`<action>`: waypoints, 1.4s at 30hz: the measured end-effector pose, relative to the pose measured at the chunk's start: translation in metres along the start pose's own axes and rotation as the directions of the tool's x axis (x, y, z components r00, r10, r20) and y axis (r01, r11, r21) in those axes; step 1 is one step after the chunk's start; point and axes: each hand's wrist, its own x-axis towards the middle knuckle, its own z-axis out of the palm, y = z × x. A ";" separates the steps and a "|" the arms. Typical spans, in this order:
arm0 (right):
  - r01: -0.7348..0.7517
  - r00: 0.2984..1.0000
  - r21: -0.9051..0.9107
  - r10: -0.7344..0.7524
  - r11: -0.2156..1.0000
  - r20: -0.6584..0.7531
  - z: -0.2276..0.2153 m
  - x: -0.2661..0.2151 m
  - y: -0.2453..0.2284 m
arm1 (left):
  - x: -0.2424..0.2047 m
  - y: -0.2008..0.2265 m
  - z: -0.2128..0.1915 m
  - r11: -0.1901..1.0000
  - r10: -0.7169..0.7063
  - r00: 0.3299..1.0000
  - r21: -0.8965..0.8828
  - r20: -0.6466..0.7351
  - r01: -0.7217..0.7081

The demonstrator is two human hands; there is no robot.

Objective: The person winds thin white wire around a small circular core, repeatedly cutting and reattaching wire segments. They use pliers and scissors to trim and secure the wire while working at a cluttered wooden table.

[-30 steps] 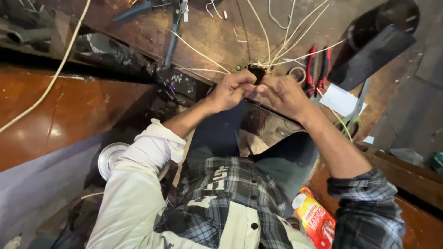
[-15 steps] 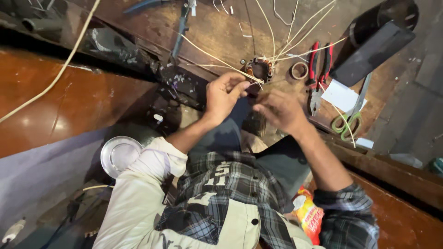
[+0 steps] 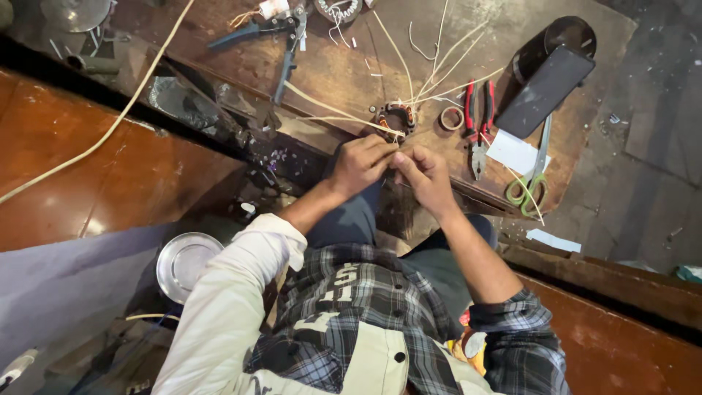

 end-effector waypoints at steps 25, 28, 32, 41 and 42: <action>0.491 0.763 -0.809 -0.607 0.324 0.220 -0.055 -0.050 -0.031 | 0.012 -0.011 0.033 0.270 -0.613 0.740 -0.807 0.277 0.526; -0.260 0.781 -0.933 -0.513 0.250 -0.355 -0.107 -0.094 -0.014 | -0.005 -0.004 0.032 0.486 -0.610 0.781 -0.716 0.133 0.501; -0.418 0.834 -0.840 -0.220 0.347 -0.506 -0.157 -0.105 0.001 | 0.000 0.000 0.036 0.652 -0.600 0.799 -0.562 0.026 0.508; -0.363 0.861 -0.880 -0.252 0.305 -0.443 -0.160 -0.061 0.011 | 0.003 -0.001 0.030 0.811 -0.524 0.824 -0.425 -0.217 0.403; -0.377 0.854 -0.863 -0.233 0.336 -0.464 -0.157 -0.054 0.011 | 0.002 0.000 0.030 0.800 -0.540 0.809 -0.440 -0.232 0.408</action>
